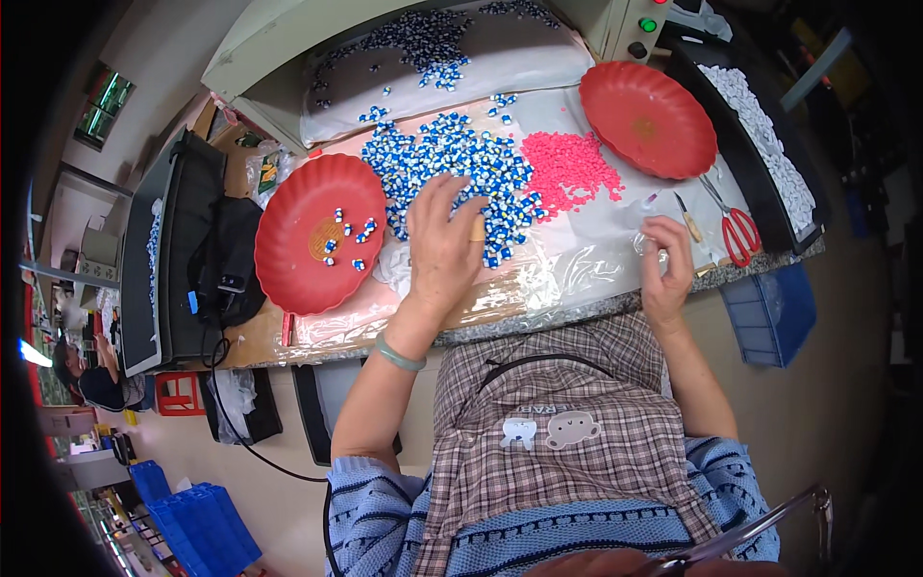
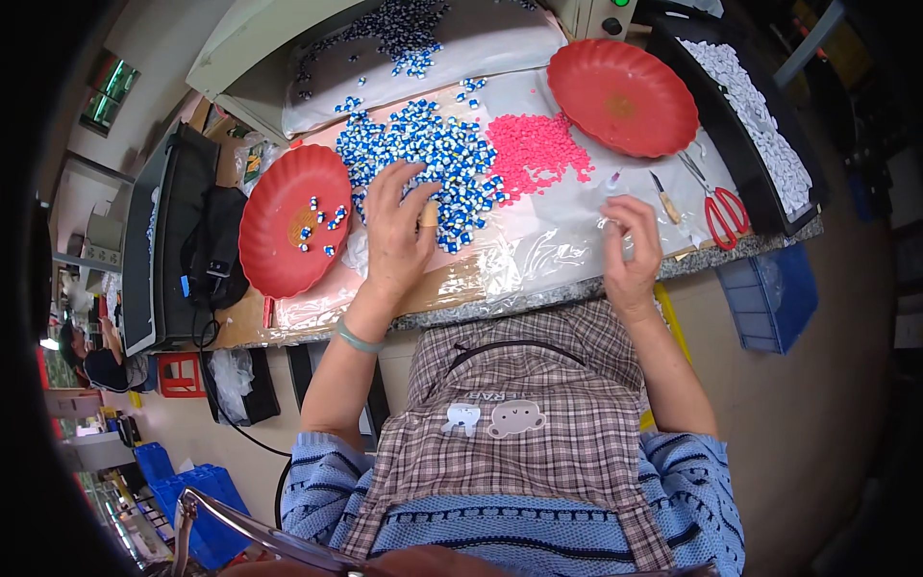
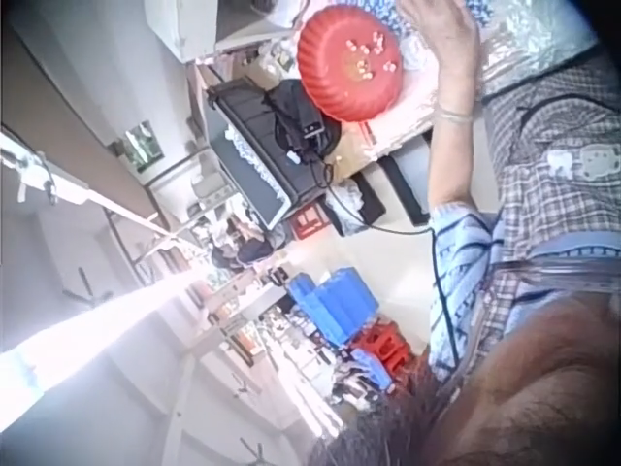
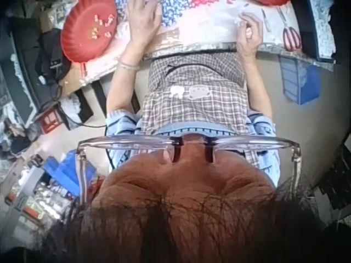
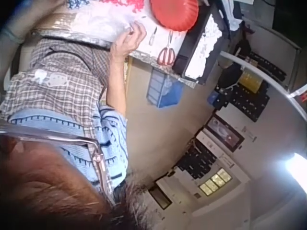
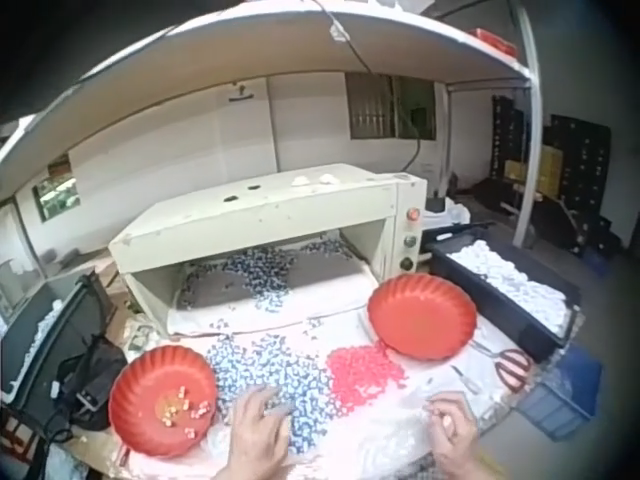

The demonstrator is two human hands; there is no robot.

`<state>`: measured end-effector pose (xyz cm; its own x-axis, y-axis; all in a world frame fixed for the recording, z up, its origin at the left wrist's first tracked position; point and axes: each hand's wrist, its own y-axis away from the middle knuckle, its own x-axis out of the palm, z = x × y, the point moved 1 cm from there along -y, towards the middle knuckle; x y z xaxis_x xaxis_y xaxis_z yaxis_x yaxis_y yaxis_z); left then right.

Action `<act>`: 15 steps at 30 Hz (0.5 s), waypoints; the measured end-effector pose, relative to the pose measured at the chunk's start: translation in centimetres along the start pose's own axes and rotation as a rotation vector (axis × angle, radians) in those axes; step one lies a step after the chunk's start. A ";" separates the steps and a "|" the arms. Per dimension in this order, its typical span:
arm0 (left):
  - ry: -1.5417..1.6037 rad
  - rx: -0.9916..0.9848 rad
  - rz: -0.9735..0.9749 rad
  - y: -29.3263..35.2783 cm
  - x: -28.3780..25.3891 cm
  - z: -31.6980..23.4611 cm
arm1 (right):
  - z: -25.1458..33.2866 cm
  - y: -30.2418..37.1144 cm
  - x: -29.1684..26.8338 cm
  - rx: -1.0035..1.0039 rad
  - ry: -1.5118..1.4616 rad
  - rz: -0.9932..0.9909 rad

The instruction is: The person assembles small plastic components by hand, joining them with glue from a bottle.

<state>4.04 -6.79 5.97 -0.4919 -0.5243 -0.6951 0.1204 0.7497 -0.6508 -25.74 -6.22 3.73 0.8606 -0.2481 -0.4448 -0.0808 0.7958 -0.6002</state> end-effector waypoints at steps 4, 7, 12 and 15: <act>0.122 0.174 0.068 -1.6 2.9 -2.6 | -2.2 -0.3 -0.6 0.159 0.040 -0.172; 0.074 0.232 0.198 -2.1 5.4 -3.2 | -2.0 -1.1 0.0 0.159 0.166 -0.148; -0.043 0.251 0.290 -2.6 6.5 -3.0 | -3.6 -1.9 0.8 0.138 0.234 0.022; 0.035 0.234 0.256 -2.8 6.4 -2.9 | -3.3 -2.5 0.9 0.168 0.261 0.076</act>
<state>-1.94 -11.03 4.26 -0.4492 -0.3141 -0.8364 0.4359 0.7401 -0.5121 -26.37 -10.23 2.63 0.6953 -0.3005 -0.6529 -0.0373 0.8921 -0.4503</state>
